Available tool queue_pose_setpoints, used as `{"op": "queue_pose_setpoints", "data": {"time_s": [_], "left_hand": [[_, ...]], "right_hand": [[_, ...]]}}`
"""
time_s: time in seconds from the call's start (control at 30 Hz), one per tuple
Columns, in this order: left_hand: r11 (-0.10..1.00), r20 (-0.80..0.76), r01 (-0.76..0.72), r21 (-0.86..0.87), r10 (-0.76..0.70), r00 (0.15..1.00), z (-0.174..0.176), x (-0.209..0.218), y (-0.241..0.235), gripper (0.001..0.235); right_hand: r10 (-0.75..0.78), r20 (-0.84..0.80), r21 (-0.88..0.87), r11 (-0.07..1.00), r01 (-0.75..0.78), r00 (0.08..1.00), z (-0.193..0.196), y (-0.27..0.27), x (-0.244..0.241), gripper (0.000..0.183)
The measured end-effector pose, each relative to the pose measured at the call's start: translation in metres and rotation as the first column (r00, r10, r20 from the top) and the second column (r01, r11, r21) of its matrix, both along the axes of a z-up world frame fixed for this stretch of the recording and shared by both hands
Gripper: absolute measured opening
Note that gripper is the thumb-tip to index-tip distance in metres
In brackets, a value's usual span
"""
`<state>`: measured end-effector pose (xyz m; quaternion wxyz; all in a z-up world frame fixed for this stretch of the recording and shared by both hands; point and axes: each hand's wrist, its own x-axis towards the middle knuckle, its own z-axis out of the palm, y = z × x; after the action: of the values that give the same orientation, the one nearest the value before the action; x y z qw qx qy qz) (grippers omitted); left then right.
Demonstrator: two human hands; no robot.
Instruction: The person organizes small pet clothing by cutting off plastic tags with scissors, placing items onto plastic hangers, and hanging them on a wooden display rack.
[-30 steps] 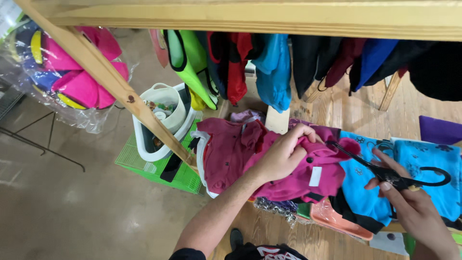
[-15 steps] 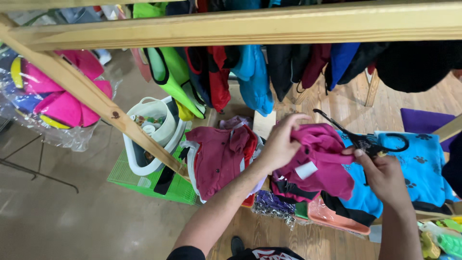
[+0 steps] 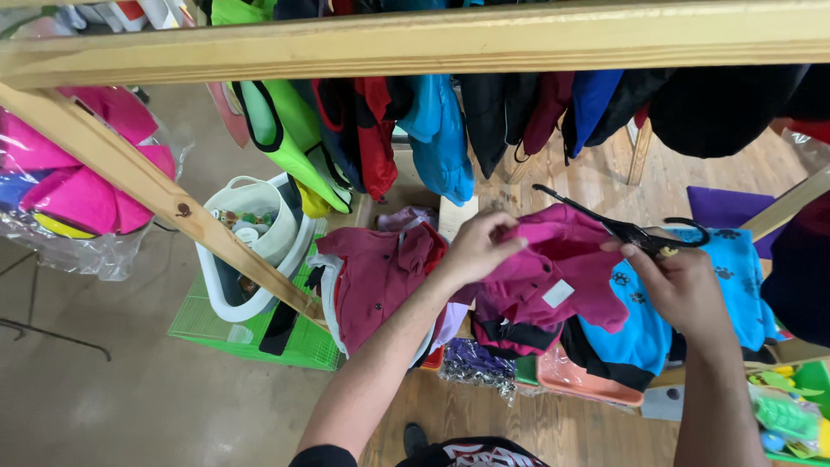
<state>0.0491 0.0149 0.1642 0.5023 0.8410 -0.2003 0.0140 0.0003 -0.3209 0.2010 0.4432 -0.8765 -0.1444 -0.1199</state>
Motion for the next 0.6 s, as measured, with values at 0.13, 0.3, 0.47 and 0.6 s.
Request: {"op": "queue_pose_setpoints", "data": {"time_s": [0.13,0.3,0.47,0.6], "left_hand": [[0.945,-0.295,-0.202,-0.256,0.123,0.948,0.006,0.011,-0.006,0.015],[0.818,-0.414,-0.356,-0.452,0.162,0.896,-0.001,0.029,-0.018,0.026],[0.833,-0.323,-0.416,-0.364,0.306,0.896,-0.003,0.036,-0.021,0.025],[0.841,-0.238,-0.426,-0.333,0.362,0.901,-0.014,0.044,-0.022,0.023]], "right_hand": [[0.088,0.014,-0.289,0.954,-0.08,0.996,-0.013,-0.018,0.032,0.055],[0.253,0.048,-0.35,0.91,-0.221,0.966,0.0,-0.008,0.045,0.031],[0.102,0.033,-0.401,0.913,-0.081,0.994,-0.011,-0.021,0.051,0.076],[0.163,-0.073,-0.348,0.92,-0.179,0.984,-0.006,-0.024,0.041,0.063]]}}
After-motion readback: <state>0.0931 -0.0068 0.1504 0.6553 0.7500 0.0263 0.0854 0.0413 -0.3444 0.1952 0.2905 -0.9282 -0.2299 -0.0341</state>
